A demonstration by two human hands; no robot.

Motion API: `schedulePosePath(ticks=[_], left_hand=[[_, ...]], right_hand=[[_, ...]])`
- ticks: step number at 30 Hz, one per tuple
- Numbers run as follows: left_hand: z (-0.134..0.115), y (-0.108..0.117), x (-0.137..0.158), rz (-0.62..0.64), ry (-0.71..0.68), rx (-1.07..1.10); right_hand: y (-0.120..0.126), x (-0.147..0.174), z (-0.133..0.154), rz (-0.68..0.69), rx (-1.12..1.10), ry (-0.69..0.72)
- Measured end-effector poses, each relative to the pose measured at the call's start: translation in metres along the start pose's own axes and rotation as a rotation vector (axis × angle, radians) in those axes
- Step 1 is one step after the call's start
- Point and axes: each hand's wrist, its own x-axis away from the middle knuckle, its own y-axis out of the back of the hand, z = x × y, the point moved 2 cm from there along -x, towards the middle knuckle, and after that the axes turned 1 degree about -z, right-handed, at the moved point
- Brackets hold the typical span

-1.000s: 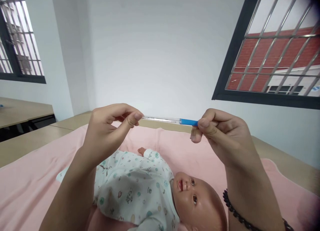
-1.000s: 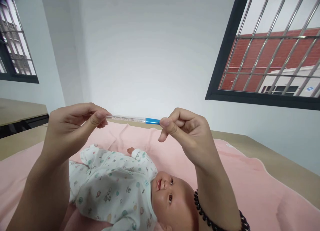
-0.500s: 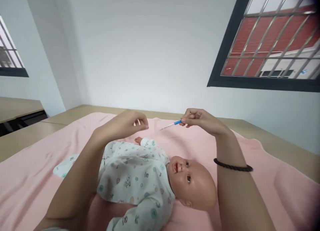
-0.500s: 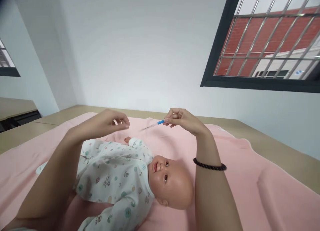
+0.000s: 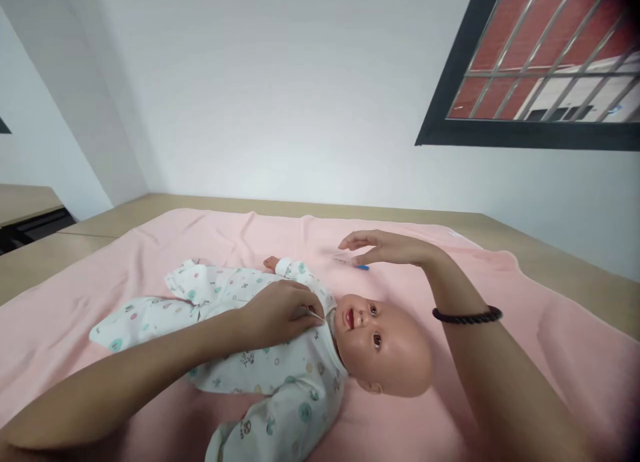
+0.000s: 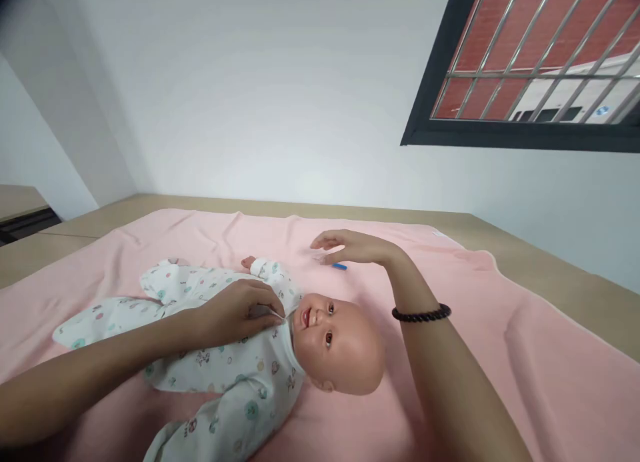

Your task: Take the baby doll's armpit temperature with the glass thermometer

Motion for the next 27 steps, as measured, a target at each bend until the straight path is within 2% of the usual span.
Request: schedulePosePath(ticks=[4,5,7,10,14,18,20,27], left_hand=[[-0.004,0.001,0.020,-0.334,-0.336,-0.329],[-0.007,0.002,0.024,-0.402,-0.403,-0.421],[-0.012,0.002,0.029,-0.489,-0.481,-0.537],[-0.018,0.002,0.032,-0.533,-0.543,-0.627],[-0.020,0.002,0.034,-0.572,-0.617,-0.698],[-0.018,0.002,0.034,-0.640,-0.641,-0.710],[-0.017,0.001,0.033,-0.628,-0.651,-0.719],[-0.013,0.002,0.031,-0.677,-0.788,-0.727]], right_hand=[[-0.036,0.025,0.067,0.178,0.046,0.166],[-0.046,0.029,0.079,0.241,0.086,0.240],[-0.063,0.033,0.094,0.314,0.124,0.288],[-0.075,0.028,0.098,0.302,0.150,0.300],[-0.076,0.021,0.092,0.267,0.175,0.270],[-0.077,0.022,0.092,0.247,0.249,0.210],[-0.079,0.023,0.095,0.252,0.287,0.202],[-0.081,0.023,0.098,0.297,0.375,0.186]])
